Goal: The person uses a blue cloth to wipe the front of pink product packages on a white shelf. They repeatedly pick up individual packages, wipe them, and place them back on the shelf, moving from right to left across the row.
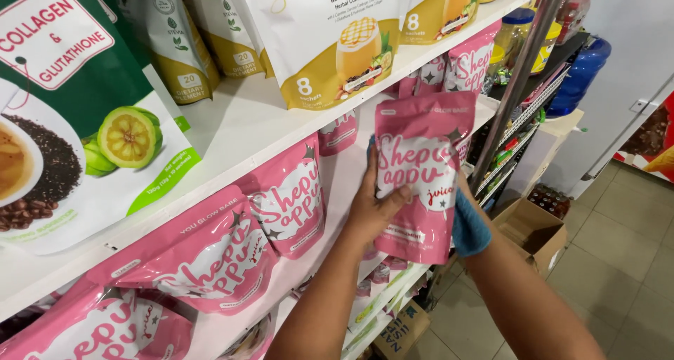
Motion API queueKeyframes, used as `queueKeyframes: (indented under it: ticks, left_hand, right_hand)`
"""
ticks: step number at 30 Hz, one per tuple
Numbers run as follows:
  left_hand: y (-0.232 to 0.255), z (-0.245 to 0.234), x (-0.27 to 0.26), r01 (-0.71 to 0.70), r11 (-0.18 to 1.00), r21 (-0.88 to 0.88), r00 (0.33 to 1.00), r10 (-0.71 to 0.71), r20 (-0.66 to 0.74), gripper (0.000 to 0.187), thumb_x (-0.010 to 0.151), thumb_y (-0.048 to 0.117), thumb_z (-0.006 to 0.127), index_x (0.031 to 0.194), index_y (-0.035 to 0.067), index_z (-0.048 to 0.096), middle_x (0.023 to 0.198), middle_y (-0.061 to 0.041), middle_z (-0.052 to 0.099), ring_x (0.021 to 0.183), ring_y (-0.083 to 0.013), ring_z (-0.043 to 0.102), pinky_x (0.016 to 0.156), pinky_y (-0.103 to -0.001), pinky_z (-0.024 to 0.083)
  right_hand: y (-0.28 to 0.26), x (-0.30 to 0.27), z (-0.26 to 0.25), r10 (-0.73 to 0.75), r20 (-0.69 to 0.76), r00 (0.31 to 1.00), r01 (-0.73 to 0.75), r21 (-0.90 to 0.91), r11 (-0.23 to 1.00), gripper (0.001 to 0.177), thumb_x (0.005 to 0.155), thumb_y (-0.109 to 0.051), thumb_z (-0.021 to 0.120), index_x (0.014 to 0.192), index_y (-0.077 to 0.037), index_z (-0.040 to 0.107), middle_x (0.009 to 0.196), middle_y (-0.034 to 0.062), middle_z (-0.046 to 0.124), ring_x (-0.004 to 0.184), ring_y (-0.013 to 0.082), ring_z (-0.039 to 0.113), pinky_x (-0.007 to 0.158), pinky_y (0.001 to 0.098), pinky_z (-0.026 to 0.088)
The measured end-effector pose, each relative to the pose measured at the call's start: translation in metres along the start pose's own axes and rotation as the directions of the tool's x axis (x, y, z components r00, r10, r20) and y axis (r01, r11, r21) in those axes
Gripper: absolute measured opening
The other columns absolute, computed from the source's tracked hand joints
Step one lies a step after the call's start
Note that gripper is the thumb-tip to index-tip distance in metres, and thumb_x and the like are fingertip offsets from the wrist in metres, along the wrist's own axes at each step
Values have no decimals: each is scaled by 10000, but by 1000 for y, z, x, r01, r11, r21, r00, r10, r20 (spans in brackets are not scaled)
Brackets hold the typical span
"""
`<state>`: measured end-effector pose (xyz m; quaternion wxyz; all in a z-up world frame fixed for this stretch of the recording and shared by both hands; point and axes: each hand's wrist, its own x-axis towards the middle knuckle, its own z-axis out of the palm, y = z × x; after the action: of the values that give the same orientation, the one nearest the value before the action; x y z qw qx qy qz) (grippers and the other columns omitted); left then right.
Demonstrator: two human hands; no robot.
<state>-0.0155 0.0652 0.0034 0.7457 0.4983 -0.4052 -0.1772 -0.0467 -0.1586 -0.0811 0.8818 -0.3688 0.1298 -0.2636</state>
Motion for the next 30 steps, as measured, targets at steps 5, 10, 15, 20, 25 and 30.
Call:
queueKeyframes:
  ticks: [5, 10, 15, 20, 25, 30]
  left_hand:
    - [19, 0, 2, 106, 993, -47, 988, -111, -108, 1041, 889, 249, 749, 1663, 132, 63, 1368, -98, 592, 1137, -170, 626, 947, -340, 569]
    - [3, -13, -5, 63, 998, 23, 994, -60, -95, 964, 926, 246, 746, 1673, 104, 154, 1435, -99, 572, 1201, -167, 611, 991, -326, 548]
    - [-4, -2, -17, 153, 988, -16, 987, -152, 51, 945, 906, 192, 752, 1661, 120, 189, 1535, -73, 492, 1281, -150, 565, 1025, -314, 522]
    - [21, 10, -2, 69, 998, -10, 997, -69, 29, 956, 906, 175, 759, 1667, 123, 184, 1475, -102, 547, 1230, -160, 596, 1012, -312, 533]
    - [21, 8, 21, 80, 995, -51, 981, -88, -175, 943, 856, 229, 770, 1628, 99, 245, 1368, -87, 595, 1132, -170, 647, 922, -338, 586]
    - [-9, -9, 42, 173, 970, 169, 914, -94, -395, 1129, 763, 482, 829, 1604, -5, 254, 1351, -149, 645, 1185, -208, 665, 992, -310, 532]
  right_hand:
    - [21, 1, -29, 119, -9, 993, -119, 15, 993, 405, 1012, -308, 508, 1283, -31, 627, 1141, 167, 750, 966, 273, 742, 861, 395, 611]
    - [-43, -55, 28, 114, -59, 992, -119, -96, 988, 391, 1006, -345, 542, 1255, -57, 626, 1098, 163, 729, 944, 310, 697, 874, 458, 578]
    - [-49, 17, -14, -26, 119, 993, 19, 62, 998, 469, 1009, -400, 511, 1288, -45, 638, 1166, 155, 738, 1036, 307, 718, 966, 476, 576]
    - [-19, 0, -18, -5, 91, 996, 8, -38, 999, 435, 991, -348, 526, 1287, -47, 633, 1163, 146, 732, 1019, 288, 719, 939, 448, 580]
    - [23, -10, -44, 17, 51, 999, -9, -158, 987, 402, 968, -283, 546, 1286, -51, 626, 1159, 134, 724, 998, 264, 719, 905, 412, 583]
    - [-22, -54, 17, 139, -88, 986, -143, -51, 988, 394, 1007, -346, 583, 1273, -61, 638, 1136, 89, 733, 943, 218, 697, 880, 350, 561]
